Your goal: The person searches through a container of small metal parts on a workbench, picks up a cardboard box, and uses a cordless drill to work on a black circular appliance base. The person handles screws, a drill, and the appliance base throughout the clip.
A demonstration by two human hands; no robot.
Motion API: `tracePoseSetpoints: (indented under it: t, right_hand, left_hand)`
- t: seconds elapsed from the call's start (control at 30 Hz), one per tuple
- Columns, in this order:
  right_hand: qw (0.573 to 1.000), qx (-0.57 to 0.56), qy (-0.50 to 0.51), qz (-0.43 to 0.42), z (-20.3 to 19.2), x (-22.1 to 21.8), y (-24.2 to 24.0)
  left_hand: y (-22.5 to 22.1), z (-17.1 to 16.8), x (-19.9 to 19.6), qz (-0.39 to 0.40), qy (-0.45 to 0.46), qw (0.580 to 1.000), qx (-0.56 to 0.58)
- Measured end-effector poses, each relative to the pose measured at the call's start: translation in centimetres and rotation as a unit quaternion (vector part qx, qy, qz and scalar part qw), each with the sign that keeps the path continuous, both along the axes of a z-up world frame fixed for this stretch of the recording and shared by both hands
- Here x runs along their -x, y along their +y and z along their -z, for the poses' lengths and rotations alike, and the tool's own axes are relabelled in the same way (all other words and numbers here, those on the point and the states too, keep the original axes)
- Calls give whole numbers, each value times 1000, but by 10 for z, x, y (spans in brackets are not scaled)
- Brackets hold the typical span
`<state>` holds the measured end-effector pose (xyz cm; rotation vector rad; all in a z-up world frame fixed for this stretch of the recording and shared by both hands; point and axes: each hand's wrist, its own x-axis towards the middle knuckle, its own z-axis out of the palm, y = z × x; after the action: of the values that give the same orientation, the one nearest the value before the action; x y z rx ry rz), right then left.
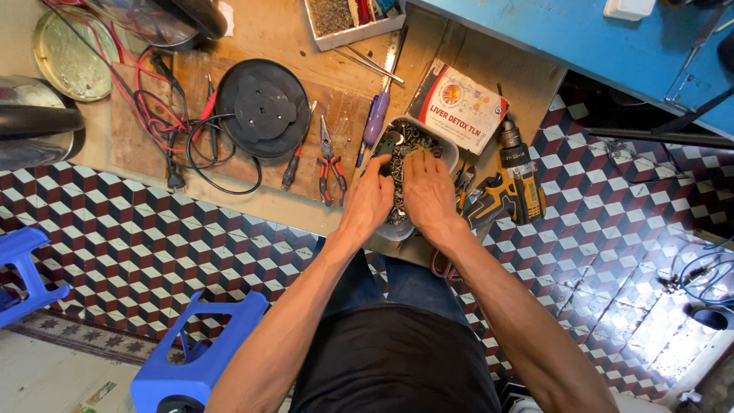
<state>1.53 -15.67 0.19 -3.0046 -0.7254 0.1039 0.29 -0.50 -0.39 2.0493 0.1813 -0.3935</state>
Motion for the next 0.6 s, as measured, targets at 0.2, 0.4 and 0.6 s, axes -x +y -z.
tracePoseSetpoints:
  t: [0.2,0.4,0.6]
  right_hand:
    - [991,11,129,-36,-8,24,-6]
    - [988,-78,134,16,-37,22,-4]
    - [973,-218,56,56,-51,31,-11]
  left_hand:
    - [-21,10,-9,45,-21,997,-54]
    - [-17,6,-6,34,-24,996,-76]
    - [-22,17,-7,81,61,990,-99]
